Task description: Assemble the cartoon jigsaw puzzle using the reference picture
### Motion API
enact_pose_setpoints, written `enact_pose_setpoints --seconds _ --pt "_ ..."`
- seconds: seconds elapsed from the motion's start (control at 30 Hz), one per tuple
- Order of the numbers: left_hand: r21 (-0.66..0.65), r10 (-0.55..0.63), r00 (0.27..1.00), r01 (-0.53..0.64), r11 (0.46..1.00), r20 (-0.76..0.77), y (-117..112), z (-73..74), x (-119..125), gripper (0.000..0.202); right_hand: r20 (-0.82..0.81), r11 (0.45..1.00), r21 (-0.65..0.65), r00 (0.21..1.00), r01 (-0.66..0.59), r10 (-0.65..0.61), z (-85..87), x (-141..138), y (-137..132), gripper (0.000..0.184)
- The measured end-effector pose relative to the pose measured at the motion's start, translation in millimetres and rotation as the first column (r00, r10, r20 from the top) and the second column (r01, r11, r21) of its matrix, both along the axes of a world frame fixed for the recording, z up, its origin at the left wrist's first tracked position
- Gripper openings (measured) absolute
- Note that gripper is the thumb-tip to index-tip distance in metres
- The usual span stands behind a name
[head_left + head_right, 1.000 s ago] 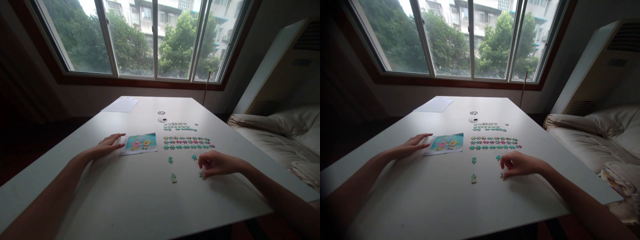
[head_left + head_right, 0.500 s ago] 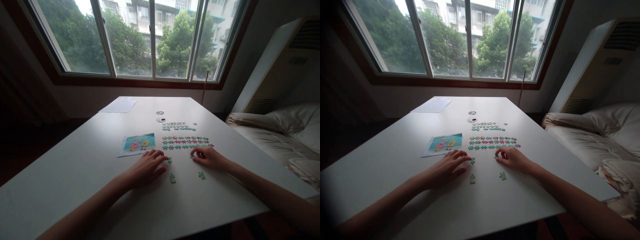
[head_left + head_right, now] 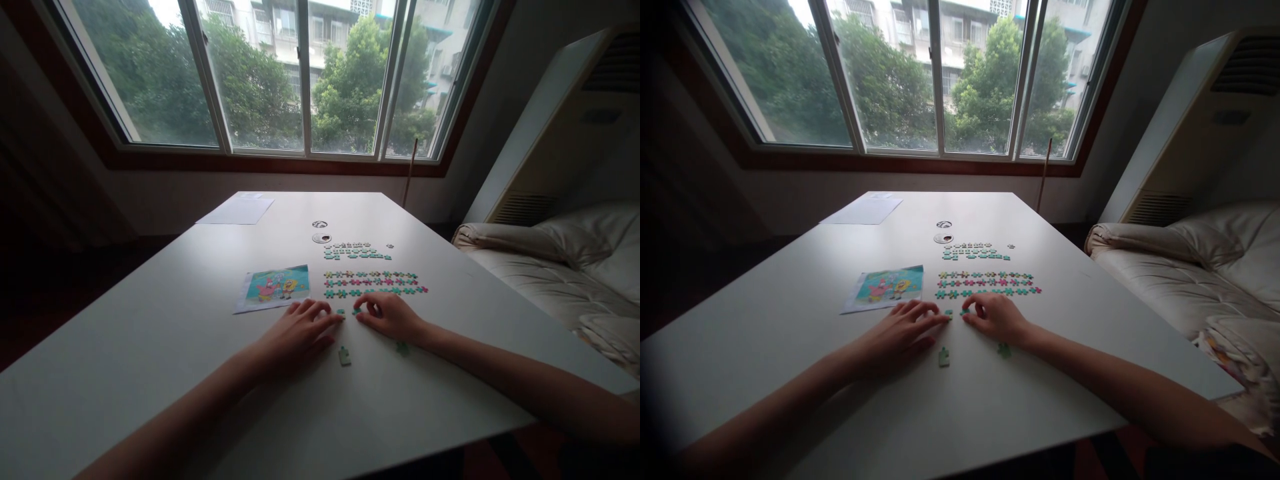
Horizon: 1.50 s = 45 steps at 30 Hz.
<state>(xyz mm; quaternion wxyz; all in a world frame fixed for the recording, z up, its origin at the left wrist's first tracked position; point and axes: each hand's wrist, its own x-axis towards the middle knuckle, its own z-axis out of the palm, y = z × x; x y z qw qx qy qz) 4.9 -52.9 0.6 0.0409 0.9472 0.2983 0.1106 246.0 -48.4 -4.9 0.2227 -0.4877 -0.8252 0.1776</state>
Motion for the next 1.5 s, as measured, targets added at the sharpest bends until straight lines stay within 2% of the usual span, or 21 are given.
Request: enact_pose_setpoints --seconds 0.27,0.6,0.87,1.07,1.17,1.23,1.3,1.37,1.5 --pt "0.007 -0.001 1.000 0.001 1.000 0.024 -0.9 -2.3 7.7 0.037 0.001 1.000 0.009 1.000 0.012 -0.012 -1.3 -1.7 1.1 0.018" --pt "0.023 0.005 0.999 -0.003 1.000 -0.048 -2.5 0.8 6.1 0.039 -0.024 1.000 0.007 1.000 -0.001 0.001 -1.6 -1.0 2.0 0.017" --pt "-0.004 -0.003 0.995 0.002 1.000 -0.097 2.3 4.1 -14.2 0.041 -0.010 0.997 -0.079 1.000 0.007 -0.008 -0.4 24.7 1.0 0.021" --pt "-0.003 0.001 0.997 -0.002 1.000 -0.082 2.0 4.2 -14.1 0.045 0.013 0.997 -0.072 1.000 0.019 -0.018 4.5 33.8 0.2 0.022" --pt "-0.034 -0.041 0.999 0.040 0.999 -0.022 -7.6 11.8 -10.5 0.041 0.031 0.994 -0.072 0.996 -0.081 0.083 15.0 43.5 -1.4 0.022" --pt "-0.101 -0.112 0.994 0.113 0.988 0.020 -16.5 20.0 -7.7 0.035 0.067 0.964 -0.162 0.972 -0.211 0.224 23.2 51.5 -4.4 0.025" --pt "-0.170 -0.162 0.986 0.167 0.971 0.045 -24.6 28.1 -5.1 0.034 0.105 0.909 -0.285 0.932 -0.305 0.346 29.4 57.1 -8.6 0.030" --pt "-0.209 -0.204 0.978 0.209 0.955 0.049 -30.0 33.9 -3.2 0.030 0.141 0.882 -0.343 0.911 -0.323 0.388 32.1 58.2 -12.7 0.032" --pt "-0.247 -0.246 0.969 0.247 0.937 0.035 -31.8 37.6 -2.4 0.030 0.171 0.894 -0.312 0.906 -0.322 0.386 30.1 51.1 -18.0 0.032"
